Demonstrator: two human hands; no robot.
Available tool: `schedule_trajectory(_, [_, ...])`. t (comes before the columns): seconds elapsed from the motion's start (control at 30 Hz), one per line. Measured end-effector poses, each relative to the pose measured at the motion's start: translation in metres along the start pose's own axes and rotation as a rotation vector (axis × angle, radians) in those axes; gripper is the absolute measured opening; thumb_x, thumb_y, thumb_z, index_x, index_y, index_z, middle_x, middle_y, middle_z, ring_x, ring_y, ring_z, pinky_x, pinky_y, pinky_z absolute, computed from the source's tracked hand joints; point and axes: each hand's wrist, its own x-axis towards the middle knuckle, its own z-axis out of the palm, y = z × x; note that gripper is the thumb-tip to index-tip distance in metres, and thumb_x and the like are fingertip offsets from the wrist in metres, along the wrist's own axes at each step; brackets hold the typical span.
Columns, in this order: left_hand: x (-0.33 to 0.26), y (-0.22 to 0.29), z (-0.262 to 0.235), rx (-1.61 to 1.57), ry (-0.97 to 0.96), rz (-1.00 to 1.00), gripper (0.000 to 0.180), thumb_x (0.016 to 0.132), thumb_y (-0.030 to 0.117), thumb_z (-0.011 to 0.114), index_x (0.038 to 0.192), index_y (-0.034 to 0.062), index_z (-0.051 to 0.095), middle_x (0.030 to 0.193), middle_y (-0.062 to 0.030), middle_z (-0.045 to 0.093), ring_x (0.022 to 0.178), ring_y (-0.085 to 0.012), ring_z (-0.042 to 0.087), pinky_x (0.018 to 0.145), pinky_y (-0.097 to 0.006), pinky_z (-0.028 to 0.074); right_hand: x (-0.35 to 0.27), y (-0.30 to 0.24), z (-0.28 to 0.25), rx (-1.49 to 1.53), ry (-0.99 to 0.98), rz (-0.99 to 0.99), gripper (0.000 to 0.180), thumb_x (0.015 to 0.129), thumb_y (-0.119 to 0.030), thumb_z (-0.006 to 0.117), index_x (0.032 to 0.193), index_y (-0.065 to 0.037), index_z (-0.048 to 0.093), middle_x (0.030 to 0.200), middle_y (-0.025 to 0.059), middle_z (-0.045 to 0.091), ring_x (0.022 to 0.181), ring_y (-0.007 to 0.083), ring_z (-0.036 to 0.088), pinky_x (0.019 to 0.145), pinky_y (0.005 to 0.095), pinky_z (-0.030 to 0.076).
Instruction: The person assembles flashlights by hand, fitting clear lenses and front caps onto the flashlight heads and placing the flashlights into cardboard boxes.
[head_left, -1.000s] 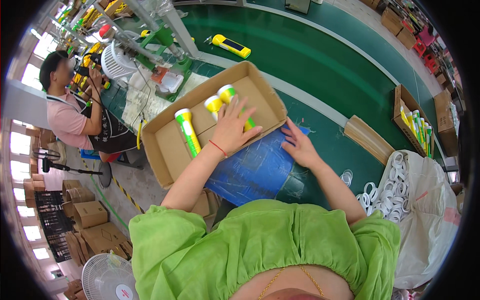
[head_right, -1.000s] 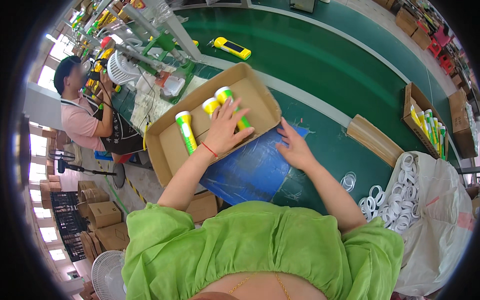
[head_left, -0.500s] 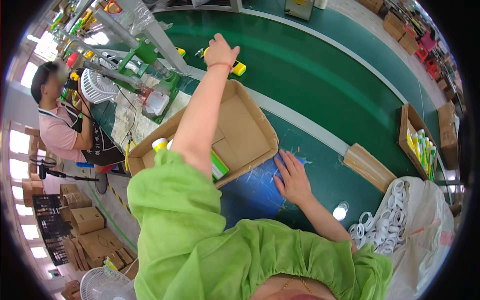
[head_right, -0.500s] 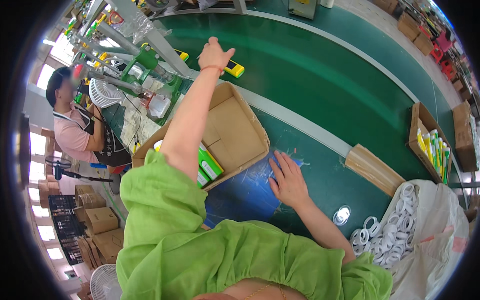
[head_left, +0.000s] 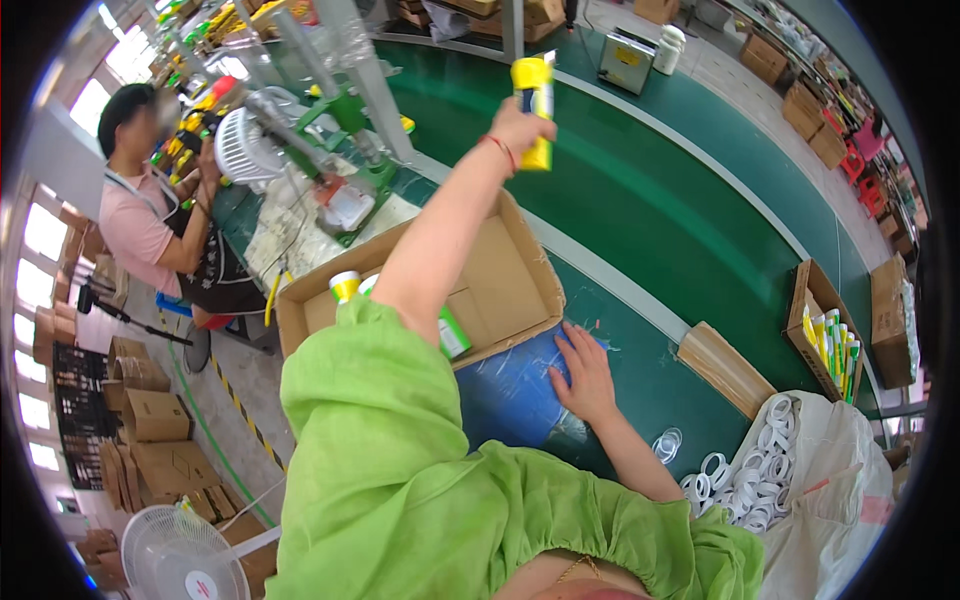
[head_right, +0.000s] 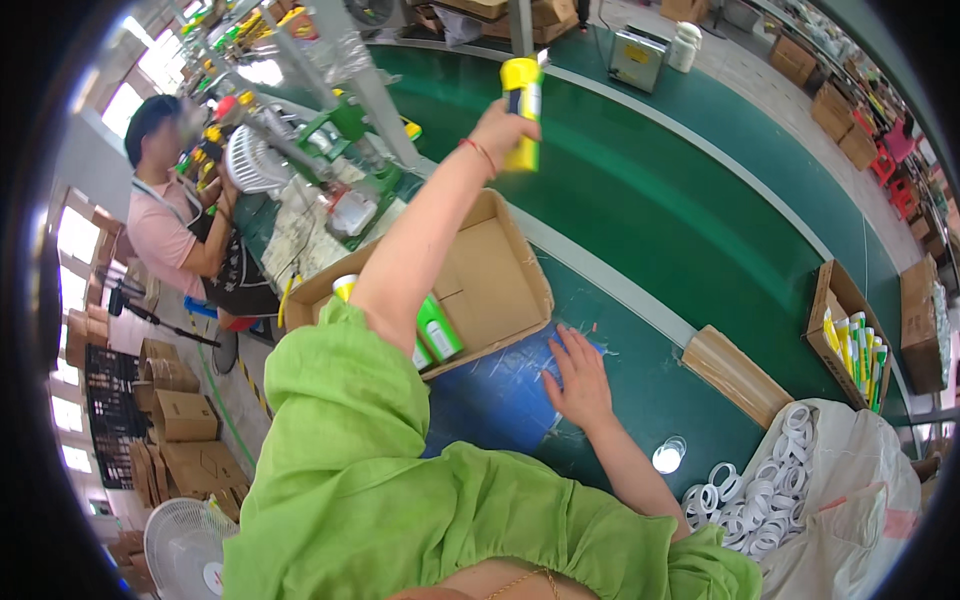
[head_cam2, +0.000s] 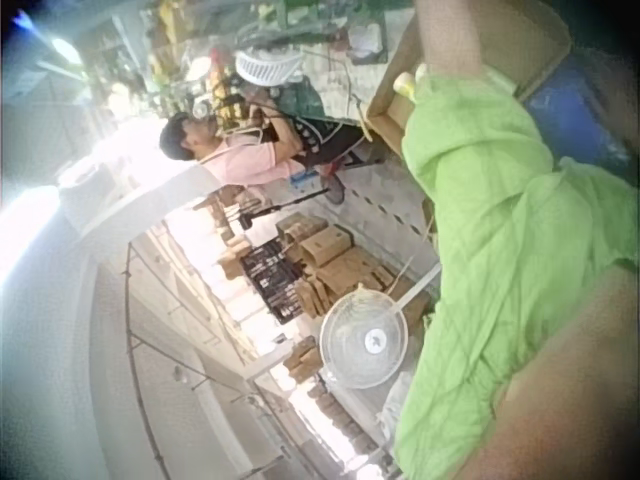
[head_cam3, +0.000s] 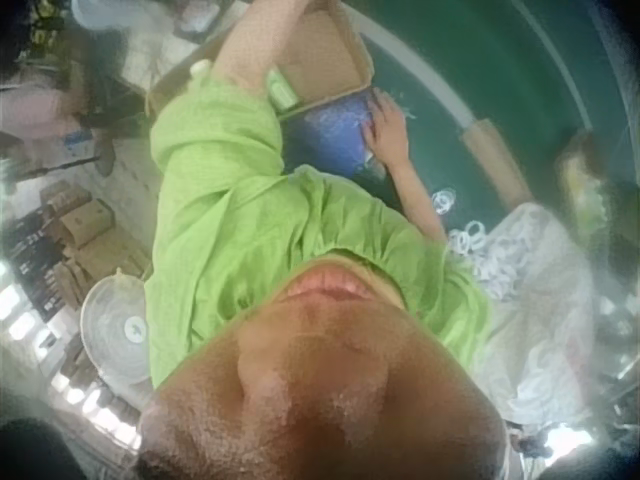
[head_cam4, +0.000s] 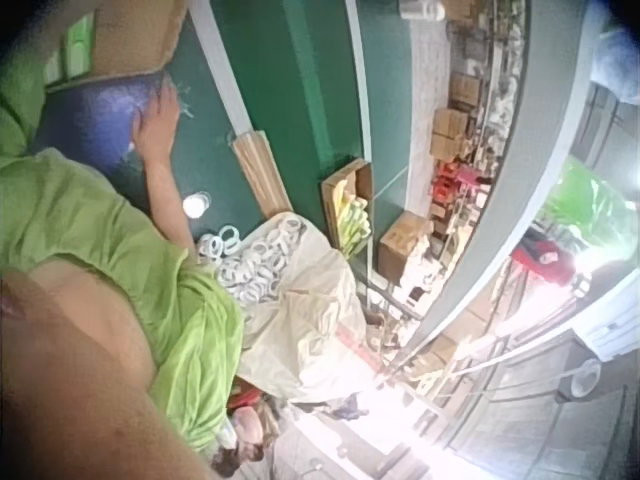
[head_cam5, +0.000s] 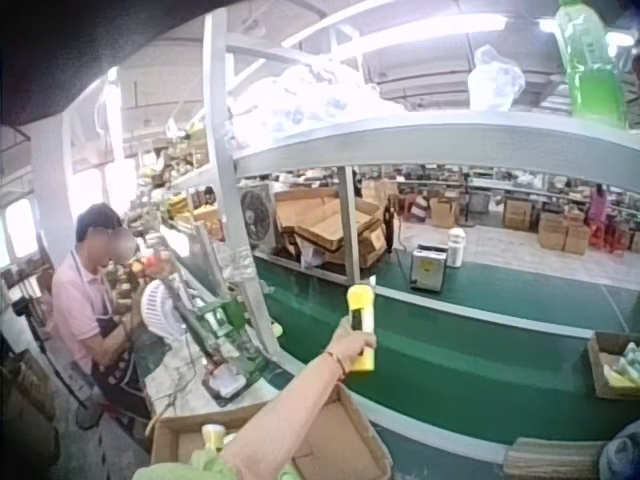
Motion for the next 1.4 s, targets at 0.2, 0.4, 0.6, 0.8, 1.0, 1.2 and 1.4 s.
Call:
schedule_trajectory(0.2, [-0.242,0.017,0.062,-0.247,-0.395,-0.255,0.035,0.095,0.046,0.049,0.109,0.0144,0.051,0.086,0.0031,0.054,0.076,-0.006,0.052,0.063,-0.025,0.045,-0.008,0.005,-0.028,1.47,0.602,0.445,0.065,0.093,-0.035,0.05,0.145,-0.006,0.026,0.149,0.0117,0.027,0.134,0.0279,0.031,0.106,0.0448,0.031])
schedule_trajectory(0.4, [-0.368,-0.019,0.044,-0.275,-0.783,-0.509,0.043,0.094,0.044,0.052,0.117,0.0082,0.049,0.09,-0.0023,0.059,0.079,-0.0097,0.061,0.062,-0.025,0.052,-0.024,-0.065,-0.077,1.185,0.169,0.264,0.052,0.094,-0.027,0.05,0.137,0.0,0.036,0.128,0.0189,0.051,0.116,0.027,0.052,0.097,0.0384,0.041])
schedule_trajectory(0.6, [-0.396,-0.023,0.062,-0.302,-0.934,-0.455,0.047,0.091,0.042,0.057,0.116,0.0041,0.046,0.098,-0.0081,0.06,0.084,-0.0152,0.063,0.071,-0.029,0.053,-0.055,-0.095,-0.087,1.218,0.286,0.44,0.019,0.091,-0.01,0.056,0.097,0.005,0.066,0.11,0.0178,0.064,0.089,0.0218,0.065,0.077,0.0283,0.052])
schedule_trajectory(0.8, [-0.406,-0.039,0.066,-0.096,-0.661,-0.2,0.047,0.094,0.045,0.05,0.115,0.0031,0.052,0.094,-0.0058,0.06,0.081,-0.0122,0.06,0.074,-0.027,0.048,-0.087,-0.126,-0.097,1.205,0.339,0.327,0.033,0.094,-0.009,0.049,0.125,0.004,0.051,0.118,0.0145,0.061,0.103,0.0176,0.061,0.091,0.0288,0.046])
schedule_trajectory(1.0, [-0.424,-0.027,0.075,-0.124,-0.79,-0.393,0.043,0.095,0.045,0.05,0.108,0.0041,0.049,0.089,-0.0067,0.059,0.073,-0.0132,0.061,0.064,-0.027,0.051,-0.104,-0.121,-0.111,0.952,0.184,0.424,0.041,0.095,-0.01,0.046,0.134,0.003,0.043,0.14,0.0167,0.044,0.126,0.02,0.045,0.104,0.0315,0.035])
schedule_trajectory(1.2, [-0.423,-0.047,0.089,-0.075,-0.765,-0.146,0.042,0.097,0.038,0.05,0.124,0.0067,0.045,0.109,-0.003,0.053,0.102,-0.0084,0.046,0.09,-0.025,0.04,-0.123,-0.132,-0.11,0.409,0.039,0.038,0.05,0.098,-0.031,0.034,0.138,-0.001,0.04,0.143,0.0168,0.04,0.137,0.0295,0.031,0.113,0.0434,0.015])
schedule_trajectory(1.4, [-0.418,-0.062,0.087,-0.208,-0.472,-0.058,0.03,0.094,0.022,0.051,0.12,0.0074,0.047,0.102,-0.0079,0.057,0.088,-0.018,0.061,0.076,-0.032,0.052,-0.152,-0.097,-0.12,0.262,0.289,0.195,0.052,0.089,-0.025,0.054,0.136,-0.005,0.043,0.14,0.015,0.044,0.133,0.0316,0.035,0.11,0.0418,0.024])
